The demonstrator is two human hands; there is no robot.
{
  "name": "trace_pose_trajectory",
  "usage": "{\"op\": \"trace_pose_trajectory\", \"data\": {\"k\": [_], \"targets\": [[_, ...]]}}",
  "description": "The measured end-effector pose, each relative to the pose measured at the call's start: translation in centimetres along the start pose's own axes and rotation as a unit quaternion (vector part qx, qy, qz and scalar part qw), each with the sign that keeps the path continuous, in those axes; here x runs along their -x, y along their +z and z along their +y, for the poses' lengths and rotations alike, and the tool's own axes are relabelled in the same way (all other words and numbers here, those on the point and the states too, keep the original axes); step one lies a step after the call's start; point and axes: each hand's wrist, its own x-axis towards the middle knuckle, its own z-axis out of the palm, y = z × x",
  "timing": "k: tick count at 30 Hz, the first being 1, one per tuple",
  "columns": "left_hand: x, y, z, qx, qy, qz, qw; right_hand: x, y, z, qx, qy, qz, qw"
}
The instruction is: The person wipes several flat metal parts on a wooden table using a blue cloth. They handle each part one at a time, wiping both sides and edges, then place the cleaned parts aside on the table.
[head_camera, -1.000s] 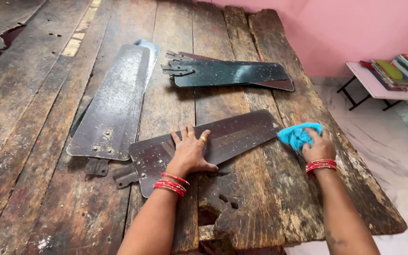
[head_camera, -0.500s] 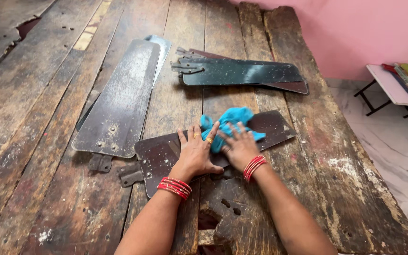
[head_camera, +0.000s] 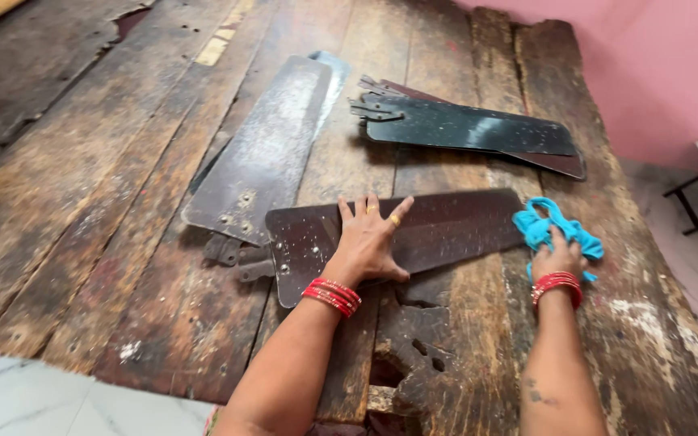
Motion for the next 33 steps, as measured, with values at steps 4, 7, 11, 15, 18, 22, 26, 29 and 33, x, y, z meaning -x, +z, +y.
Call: {"op": "trace_pose_trajectory", "data": {"k": [4, 7, 11, 15, 18, 22, 26, 29, 33], "targets": [[0.5, -2.2, -1.4, 0.0, -0.062, 0.088, 0.994, 1.8, -3.1, -2.8, -0.076, -0.091, 0.098, 0.988], [1.0, -3.8, -2.3, 0.014, -0.125, 0.151, 0.98, 4.0, -6.2, -7.4, -0.16, -0.172, 0.134, 0.963], [1.4, -5.3, -4.7, 0.002, -0.221, 0.194, 0.956, 7.6, -7.0, -15.6, -0.214, -0.238, 0.068, 0.945], [1.7, -5.9, -8.7, 0.002, -0.328, 0.17, 0.929, 11.2, -6.8, -20.9, -0.125, -0.412, 0.017, 0.902], [1.8, -5.8, -11.8, -0.015, -0.376, 0.161, 0.913, 12.9, -7.9, -22.6, -0.114, -0.496, -0.045, 0.86], [2.1, -5.2, -14.7, -0.022, -0.42, 0.152, 0.894, 13.6, -9.8, -23.5, -0.146, -0.491, -0.098, 0.853], [1.5, -4.3, -15.7, -0.045, -0.438, 0.142, 0.886, 13.8, -9.9, -24.0, -0.169, -0.494, -0.083, 0.849], [0.5, -3.3, -15.3, -0.046, -0.386, 0.192, 0.901, 14.0, -9.5, -24.4, -0.178, -0.484, -0.104, 0.85], [-1.7, -0.8, -13.2, 0.002, -0.272, 0.263, 0.926, 14.3, -8.8, -25.2, -0.179, -0.449, -0.127, 0.866]]}}
